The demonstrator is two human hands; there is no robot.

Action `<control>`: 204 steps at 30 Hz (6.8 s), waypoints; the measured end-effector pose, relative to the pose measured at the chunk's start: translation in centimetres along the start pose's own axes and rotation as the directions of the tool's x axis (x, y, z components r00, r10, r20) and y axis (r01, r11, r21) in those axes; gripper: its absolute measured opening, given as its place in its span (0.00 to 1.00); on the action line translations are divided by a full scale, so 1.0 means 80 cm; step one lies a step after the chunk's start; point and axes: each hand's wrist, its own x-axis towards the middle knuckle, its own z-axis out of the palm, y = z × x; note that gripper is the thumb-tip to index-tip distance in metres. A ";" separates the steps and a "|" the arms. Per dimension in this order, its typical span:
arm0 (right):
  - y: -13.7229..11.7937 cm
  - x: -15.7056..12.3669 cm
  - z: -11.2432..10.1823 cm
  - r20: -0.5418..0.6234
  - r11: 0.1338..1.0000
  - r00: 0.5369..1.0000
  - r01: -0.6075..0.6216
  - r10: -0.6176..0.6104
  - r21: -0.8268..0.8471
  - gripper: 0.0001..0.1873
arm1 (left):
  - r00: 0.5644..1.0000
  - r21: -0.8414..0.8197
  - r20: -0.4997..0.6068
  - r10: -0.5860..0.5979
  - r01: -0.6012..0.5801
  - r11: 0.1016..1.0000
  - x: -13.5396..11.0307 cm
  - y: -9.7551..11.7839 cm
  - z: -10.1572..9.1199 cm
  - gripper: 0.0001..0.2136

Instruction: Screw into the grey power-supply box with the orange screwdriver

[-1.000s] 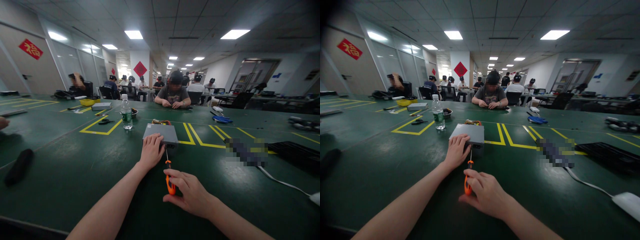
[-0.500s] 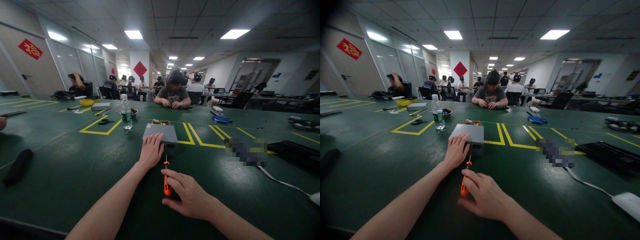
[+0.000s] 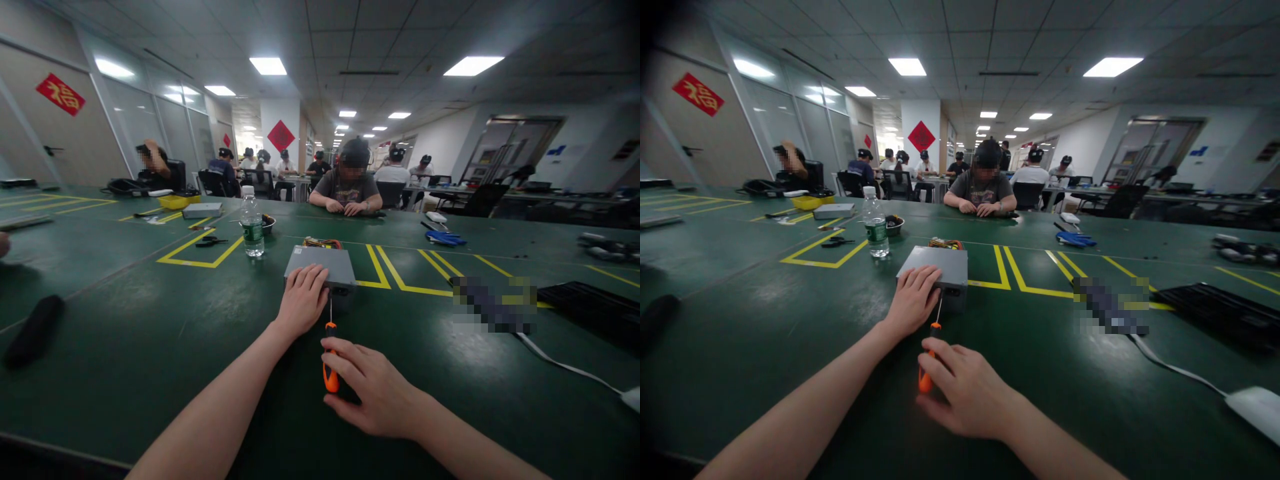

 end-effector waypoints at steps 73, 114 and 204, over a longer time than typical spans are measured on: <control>0.002 -0.001 -0.005 -0.038 0.999 0.999 -0.033 0.033 0.003 0.18 | 0.999 -0.039 -0.011 -0.041 0.040 0.998 0.000 0.002 -0.003 0.16; 0.018 -0.015 -0.040 -0.246 0.995 0.968 0.031 -0.053 -0.093 0.14 | 0.999 -0.020 0.000 -0.048 0.048 0.999 -0.001 0.004 -0.002 0.16; 0.004 -0.014 -0.038 -0.036 0.998 0.998 -0.059 0.059 0.020 0.16 | 0.998 -0.044 0.003 -0.058 0.058 0.997 0.000 0.005 -0.005 0.15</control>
